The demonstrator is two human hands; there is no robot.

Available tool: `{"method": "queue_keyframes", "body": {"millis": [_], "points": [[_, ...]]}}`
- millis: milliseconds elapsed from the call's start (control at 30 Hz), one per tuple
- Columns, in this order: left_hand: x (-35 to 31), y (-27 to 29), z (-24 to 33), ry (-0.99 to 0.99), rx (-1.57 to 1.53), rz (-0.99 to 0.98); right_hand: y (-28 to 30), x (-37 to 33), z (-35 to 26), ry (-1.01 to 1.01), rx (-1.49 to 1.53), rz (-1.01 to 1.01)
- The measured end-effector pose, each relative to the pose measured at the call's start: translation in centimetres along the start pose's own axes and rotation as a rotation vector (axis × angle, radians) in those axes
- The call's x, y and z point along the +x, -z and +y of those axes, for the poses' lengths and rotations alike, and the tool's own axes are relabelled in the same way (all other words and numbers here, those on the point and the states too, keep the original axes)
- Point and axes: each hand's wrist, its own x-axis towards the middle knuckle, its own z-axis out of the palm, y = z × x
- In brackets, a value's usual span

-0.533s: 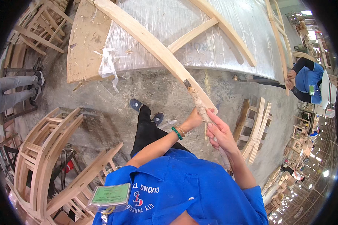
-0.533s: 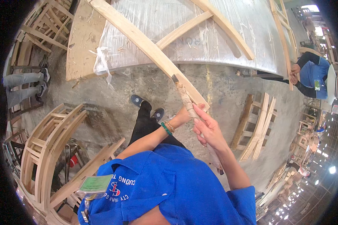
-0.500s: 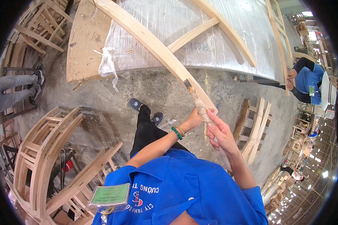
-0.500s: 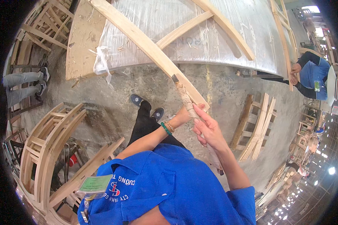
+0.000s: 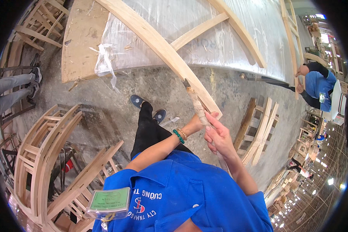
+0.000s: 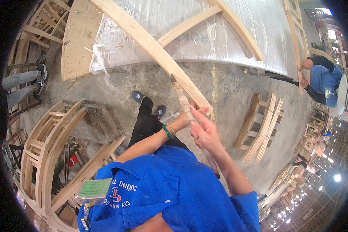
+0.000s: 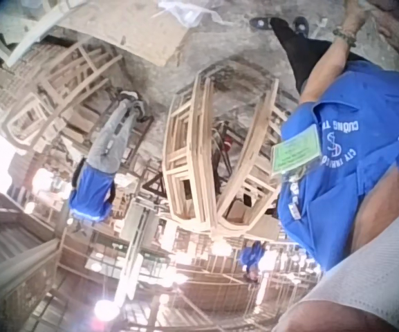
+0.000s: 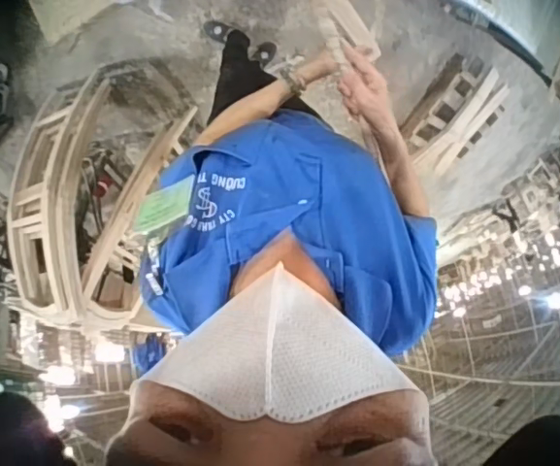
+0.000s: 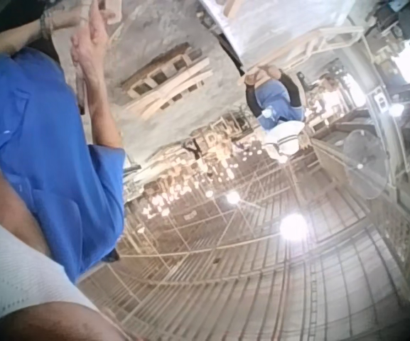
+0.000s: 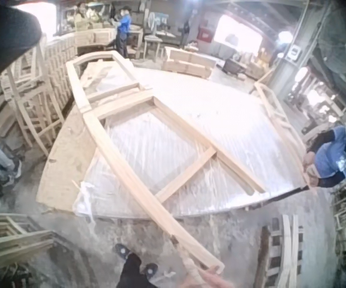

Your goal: The person sands the edges and corners of wooden chair frames using a sanding block. They repeatedly pick up frames from a stack, sand them on a plastic-covered table, and place them back. Other workers are visible in the background.

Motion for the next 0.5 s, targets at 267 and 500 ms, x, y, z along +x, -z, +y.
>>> {"method": "queue_keyframes", "body": {"millis": [267,500], "points": [[0.6,1.7,-2.9,-0.287,0.267,-0.172,0.6,3.4,1.3,0.122,-0.1,-0.063],[1.2,-0.5,-1.4,0.068,-0.057,-0.05,0.5,1.9,0.5,0.124,-0.076,-0.157]]}}
